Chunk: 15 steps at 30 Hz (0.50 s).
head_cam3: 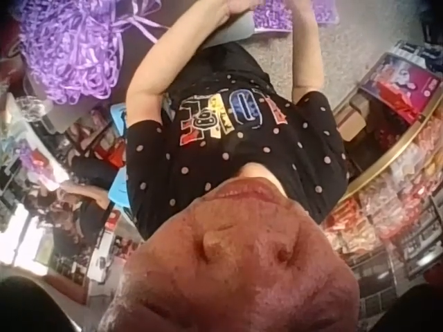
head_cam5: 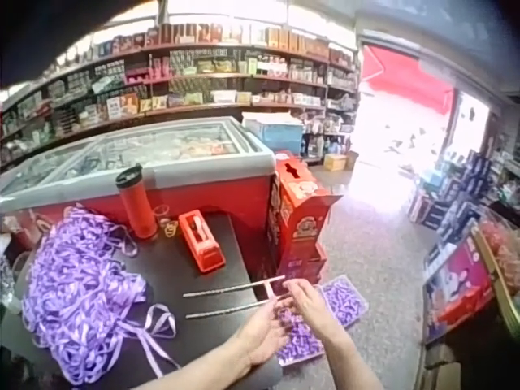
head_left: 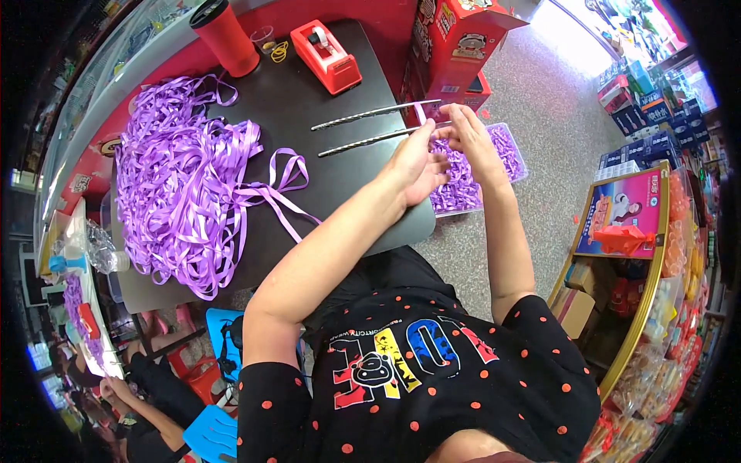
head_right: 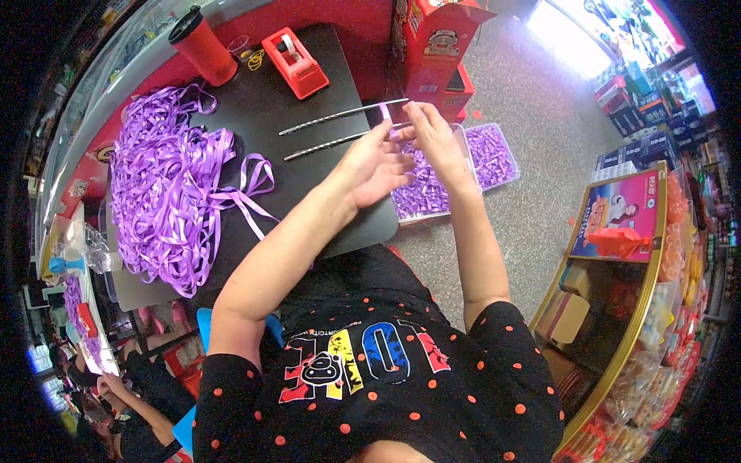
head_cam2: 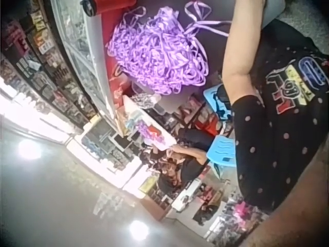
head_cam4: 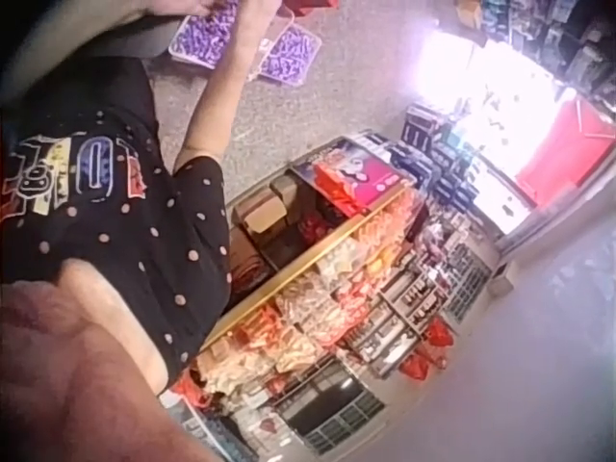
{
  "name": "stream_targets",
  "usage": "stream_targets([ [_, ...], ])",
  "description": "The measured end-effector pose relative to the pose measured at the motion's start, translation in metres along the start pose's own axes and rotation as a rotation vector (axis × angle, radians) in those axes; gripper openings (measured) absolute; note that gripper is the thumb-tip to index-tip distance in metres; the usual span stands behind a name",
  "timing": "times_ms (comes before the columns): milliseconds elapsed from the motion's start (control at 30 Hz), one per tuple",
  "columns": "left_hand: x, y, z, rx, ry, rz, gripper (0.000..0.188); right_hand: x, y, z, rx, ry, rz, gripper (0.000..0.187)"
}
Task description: Creating small decorative ribbons using a wooden jig and tape.
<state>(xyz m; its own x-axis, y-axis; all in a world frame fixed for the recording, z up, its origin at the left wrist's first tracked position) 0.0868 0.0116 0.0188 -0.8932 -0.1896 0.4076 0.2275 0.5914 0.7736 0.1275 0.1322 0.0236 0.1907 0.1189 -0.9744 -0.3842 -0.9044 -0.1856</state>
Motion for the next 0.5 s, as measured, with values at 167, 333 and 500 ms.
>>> stream_targets([
  [167, -0.013, 0.005, 0.025, -0.023, 0.081, -0.239, 0.055, 0.007, 0.001, 0.0, -0.002, -0.001, 0.094, 0.036],
  [333, -0.021, -0.006, 0.032, -0.236, 0.291, -0.474, 0.045, 0.016, 0.003, -0.004, 0.018, -0.031, 0.24, 0.038],
  [500, -0.017, -0.003, 0.021, -0.201, 0.349, -0.511, 0.038, 0.012, -0.004, -0.004, 0.037, -0.062, 0.147, 0.031],
])
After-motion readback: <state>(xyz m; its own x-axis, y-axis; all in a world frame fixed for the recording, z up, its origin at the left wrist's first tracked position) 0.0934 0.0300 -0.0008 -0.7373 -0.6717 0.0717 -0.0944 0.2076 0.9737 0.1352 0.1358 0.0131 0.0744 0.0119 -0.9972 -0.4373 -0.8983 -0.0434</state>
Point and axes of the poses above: each hand's wrist, its own z-axis towards the middle knuckle, its own y-axis out of the palm, x = y × z, the point moved 2 cm from there along z, towards the middle knuckle, and after that the axes turned 4 degrees about -z, right-handed, at the moved point
